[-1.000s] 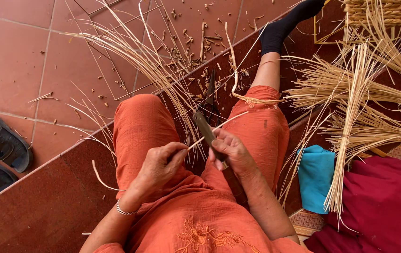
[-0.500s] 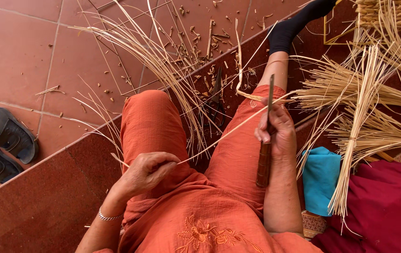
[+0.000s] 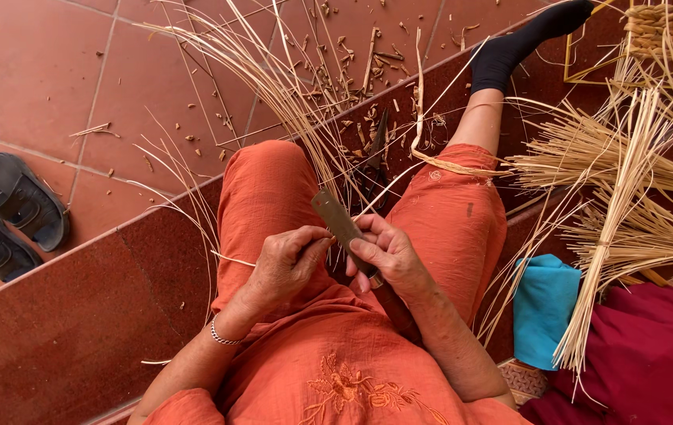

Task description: The person sits on a tiled floor and uses a knife to scrape and split dried plant stalks into thin strips. The person repeatedly picks up stalks, shaves off outer layers, and separates fibers, accumulating shavings on the floor.

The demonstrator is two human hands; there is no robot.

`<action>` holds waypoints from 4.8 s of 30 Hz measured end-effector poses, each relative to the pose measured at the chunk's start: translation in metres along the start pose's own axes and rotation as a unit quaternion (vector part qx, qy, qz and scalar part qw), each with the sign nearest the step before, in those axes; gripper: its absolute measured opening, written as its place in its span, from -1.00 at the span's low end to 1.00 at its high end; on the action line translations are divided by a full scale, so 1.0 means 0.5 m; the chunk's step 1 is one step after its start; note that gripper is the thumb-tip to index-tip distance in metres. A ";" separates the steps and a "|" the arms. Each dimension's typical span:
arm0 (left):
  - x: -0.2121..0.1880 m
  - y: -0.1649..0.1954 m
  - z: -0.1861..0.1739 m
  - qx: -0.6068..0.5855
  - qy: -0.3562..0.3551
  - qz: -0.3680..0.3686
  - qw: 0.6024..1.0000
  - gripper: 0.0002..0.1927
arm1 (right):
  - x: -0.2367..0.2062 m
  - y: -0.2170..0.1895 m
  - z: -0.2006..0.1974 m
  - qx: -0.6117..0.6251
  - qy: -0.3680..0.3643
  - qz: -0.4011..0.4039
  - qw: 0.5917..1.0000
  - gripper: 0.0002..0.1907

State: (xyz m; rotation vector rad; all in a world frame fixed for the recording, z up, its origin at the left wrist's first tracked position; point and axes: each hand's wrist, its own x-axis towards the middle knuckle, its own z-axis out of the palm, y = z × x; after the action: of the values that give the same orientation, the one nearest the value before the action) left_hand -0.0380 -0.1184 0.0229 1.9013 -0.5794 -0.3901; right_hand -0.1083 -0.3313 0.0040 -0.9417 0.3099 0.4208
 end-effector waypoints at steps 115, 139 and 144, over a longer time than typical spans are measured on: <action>0.264 -0.082 0.098 0.299 -0.240 -0.217 0.898 -0.71 | 0.059 -0.031 -0.284 0.229 0.095 -0.143 0.958 -0.63; 0.241 -0.070 0.079 -0.232 -0.043 -0.161 0.958 -0.72 | 0.054 -0.049 -0.232 0.233 0.067 -0.169 0.955 -0.60; 0.182 -0.090 0.095 -0.318 -0.059 -0.159 0.933 -0.78 | 0.008 -0.028 -0.164 0.216 0.054 -0.159 0.962 -0.61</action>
State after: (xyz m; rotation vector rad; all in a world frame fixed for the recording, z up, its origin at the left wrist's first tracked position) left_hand 0.0225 -0.1912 -0.0373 1.3405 -0.1747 -0.8017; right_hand -0.1042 -0.4058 -0.0329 -0.5707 0.3253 -0.0001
